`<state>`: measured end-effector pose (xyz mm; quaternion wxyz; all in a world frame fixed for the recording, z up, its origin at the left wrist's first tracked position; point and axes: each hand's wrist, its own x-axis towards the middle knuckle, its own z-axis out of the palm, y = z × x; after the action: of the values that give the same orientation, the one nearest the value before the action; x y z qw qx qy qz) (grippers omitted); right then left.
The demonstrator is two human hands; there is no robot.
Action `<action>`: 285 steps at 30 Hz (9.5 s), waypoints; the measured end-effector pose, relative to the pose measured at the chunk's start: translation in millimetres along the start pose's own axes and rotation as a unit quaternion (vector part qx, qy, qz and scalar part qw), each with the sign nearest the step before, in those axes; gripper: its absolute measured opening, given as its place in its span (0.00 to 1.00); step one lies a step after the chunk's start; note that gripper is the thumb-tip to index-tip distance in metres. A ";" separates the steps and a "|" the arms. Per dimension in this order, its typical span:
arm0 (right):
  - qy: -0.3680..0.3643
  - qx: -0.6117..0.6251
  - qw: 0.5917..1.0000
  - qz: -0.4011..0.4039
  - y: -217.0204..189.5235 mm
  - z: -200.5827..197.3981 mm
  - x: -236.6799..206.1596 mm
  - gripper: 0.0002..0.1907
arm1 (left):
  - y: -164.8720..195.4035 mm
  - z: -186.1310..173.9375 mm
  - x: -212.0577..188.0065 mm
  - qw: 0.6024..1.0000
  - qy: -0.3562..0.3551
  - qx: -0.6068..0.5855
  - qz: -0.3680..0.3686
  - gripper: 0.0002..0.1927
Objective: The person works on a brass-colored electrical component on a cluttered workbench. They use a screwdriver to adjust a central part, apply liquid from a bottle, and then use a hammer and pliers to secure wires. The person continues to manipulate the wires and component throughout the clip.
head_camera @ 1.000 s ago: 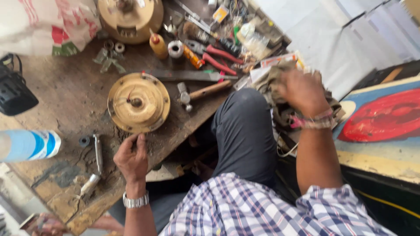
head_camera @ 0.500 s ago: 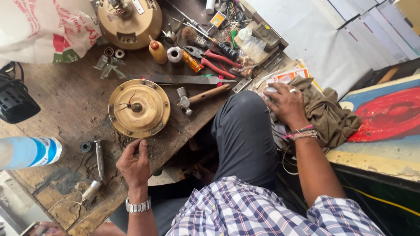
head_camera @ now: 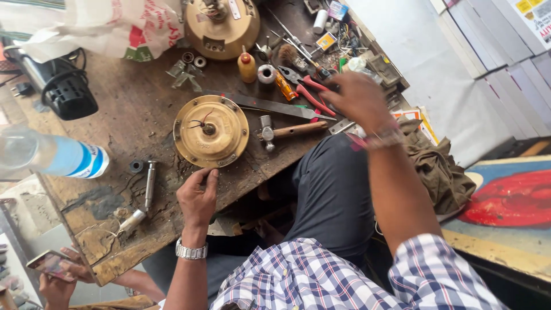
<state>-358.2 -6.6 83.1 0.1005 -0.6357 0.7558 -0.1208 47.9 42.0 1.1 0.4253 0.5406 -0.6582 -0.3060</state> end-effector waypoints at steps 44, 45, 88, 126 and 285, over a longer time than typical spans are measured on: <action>-0.130 -0.132 0.979 -0.085 -65.8 78.5 61.7 0.09 | -1.4 0.1 2.1 0.999 0.007 0.010 0.041 0.08; -0.141 -0.145 0.975 -0.097 -68.8 74.7 61.4 0.10 | -1.3 -0.3 2.3 0.999 0.006 0.009 0.038 0.08; -0.187 0.440 0.876 -0.067 -155.8 79.1 72.5 0.15 | -28.4 15.9 96.2 0.995 0.042 0.000 0.087 0.19; -0.206 0.389 0.896 -0.047 -156.9 67.0 70.6 0.18 | -16.9 42.6 105.7 0.989 0.125 0.024 0.077 0.18; -0.054 0.705 0.686 0.172 -145.2 115.3 9.8 0.12 | -24.2 19.2 100.6 0.988 0.034 -0.135 0.068 0.12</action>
<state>-188.6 -46.2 18.6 0.5791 -0.2419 0.5368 -0.5640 36.2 -62.4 -5.4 0.5361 0.4427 -0.6312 -0.3439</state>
